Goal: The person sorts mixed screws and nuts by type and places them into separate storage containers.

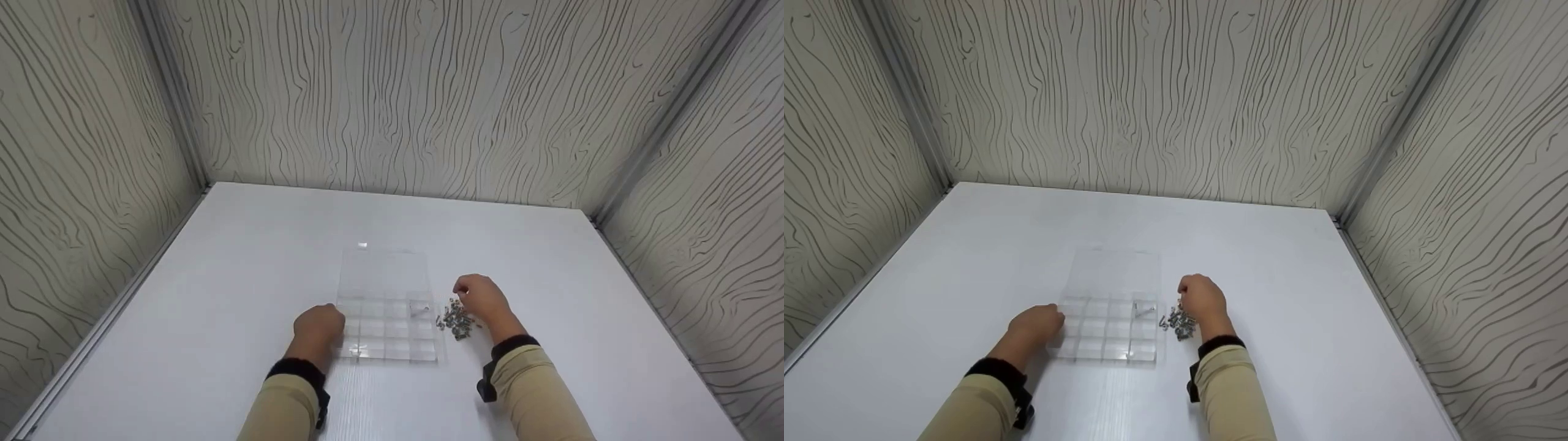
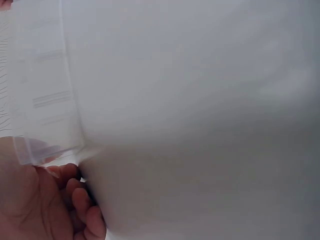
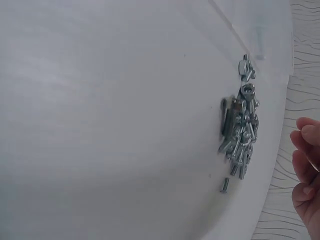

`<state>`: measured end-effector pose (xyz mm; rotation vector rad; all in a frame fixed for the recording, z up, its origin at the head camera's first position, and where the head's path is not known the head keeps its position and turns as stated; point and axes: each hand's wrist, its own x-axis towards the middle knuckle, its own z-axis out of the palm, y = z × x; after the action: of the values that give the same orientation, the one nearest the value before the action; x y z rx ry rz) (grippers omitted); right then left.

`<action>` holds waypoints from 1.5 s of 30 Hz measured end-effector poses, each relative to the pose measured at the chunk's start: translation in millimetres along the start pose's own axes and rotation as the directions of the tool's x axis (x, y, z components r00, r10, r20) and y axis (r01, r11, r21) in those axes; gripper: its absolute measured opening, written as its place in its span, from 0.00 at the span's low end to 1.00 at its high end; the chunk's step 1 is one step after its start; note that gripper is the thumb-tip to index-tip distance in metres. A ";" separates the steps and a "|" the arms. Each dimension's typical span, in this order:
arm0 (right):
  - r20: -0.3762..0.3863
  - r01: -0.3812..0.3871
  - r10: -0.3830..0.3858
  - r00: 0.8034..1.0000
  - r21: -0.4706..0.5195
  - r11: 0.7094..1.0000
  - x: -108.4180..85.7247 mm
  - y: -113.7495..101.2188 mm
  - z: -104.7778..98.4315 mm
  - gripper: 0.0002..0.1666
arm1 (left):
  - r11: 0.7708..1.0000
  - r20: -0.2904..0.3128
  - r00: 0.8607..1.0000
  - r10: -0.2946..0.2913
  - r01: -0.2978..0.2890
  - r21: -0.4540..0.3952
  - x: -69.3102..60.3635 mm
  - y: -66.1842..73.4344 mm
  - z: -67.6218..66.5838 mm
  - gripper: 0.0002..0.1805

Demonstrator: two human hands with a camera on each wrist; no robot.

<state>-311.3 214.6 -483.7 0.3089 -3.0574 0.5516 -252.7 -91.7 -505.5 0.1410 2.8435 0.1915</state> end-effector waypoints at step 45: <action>-0.017 -0.033 0.036 0.999 0.130 0.991 0.3 4.4 4.0 0.04 | 1.000 -0.008 1.000 0.002 -0.002 -0.017 1.3 -1.0 -0.4 0.09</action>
<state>-312.5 217.2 -488.9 0.2524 -3.0198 0.7528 -254.2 -92.6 -505.6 0.1398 2.8485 0.2176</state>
